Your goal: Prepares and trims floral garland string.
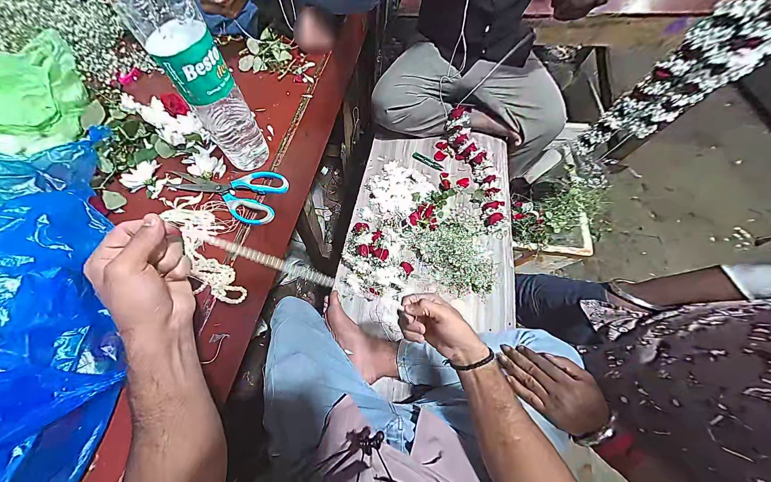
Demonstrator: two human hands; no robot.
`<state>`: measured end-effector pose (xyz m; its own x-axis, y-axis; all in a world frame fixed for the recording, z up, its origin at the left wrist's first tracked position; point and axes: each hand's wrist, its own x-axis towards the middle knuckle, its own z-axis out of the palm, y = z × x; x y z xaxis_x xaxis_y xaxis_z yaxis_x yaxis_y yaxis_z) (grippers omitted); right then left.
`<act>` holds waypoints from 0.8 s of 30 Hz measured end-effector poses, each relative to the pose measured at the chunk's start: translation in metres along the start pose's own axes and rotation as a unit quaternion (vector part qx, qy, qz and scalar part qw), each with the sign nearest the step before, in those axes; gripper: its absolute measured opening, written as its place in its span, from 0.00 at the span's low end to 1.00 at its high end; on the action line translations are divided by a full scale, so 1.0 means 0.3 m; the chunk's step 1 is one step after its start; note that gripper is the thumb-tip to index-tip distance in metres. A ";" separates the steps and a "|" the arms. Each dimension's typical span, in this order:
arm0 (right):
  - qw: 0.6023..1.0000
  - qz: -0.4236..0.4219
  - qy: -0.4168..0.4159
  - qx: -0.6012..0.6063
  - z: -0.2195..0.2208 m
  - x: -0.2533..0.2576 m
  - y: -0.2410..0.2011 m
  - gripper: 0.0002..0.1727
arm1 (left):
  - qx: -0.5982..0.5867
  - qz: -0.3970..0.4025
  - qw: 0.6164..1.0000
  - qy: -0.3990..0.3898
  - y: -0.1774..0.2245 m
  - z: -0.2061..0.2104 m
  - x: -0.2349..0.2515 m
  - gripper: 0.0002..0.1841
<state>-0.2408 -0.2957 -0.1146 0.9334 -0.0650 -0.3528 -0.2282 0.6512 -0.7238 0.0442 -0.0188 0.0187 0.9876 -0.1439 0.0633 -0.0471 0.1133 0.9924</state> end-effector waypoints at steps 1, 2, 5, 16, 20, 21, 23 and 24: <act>1.000 0.005 -0.011 -0.001 0.005 -0.009 0.020 0.15 | -0.018 -0.010 1.000 0.014 -0.012 0.010 0.007 0.09; 1.000 0.009 -0.021 0.005 0.014 -0.016 0.042 0.15 | -0.029 -0.016 0.999 0.028 -0.027 0.016 0.014 0.09; 0.997 0.014 -0.062 0.032 0.034 -0.029 0.106 0.15 | -0.031 -0.012 0.997 0.070 -0.084 0.008 0.047 0.09; 0.994 0.009 -0.061 -0.091 -0.153 -0.052 0.132 0.16 | 0.030 0.039 0.999 -0.019 -0.009 -0.050 0.040 0.11; 0.927 0.092 0.007 -0.363 -0.269 -0.033 0.142 0.15 | 0.159 0.067 0.966 -0.191 0.024 -0.047 -0.024 0.06; 0.892 0.129 0.008 -0.433 -0.272 -0.017 0.140 0.14 | 0.177 0.065 0.953 -0.236 0.029 -0.040 -0.039 0.05; 0.819 0.173 -0.011 -0.547 -0.227 0.033 0.128 0.14 | 0.189 0.057 0.929 -0.314 0.030 -0.019 -0.068 0.07; 0.800 0.157 -0.013 -0.578 -0.179 0.069 0.117 0.19 | 0.181 0.054 0.917 -0.350 0.027 -0.009 -0.076 0.09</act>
<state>-0.2444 -0.3146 -0.1792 0.7815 -0.0107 -0.6239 -0.5429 -0.5044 -0.6714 0.0217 -0.0120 0.0249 0.6412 -0.7622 0.0893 -0.3109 -0.1516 0.9383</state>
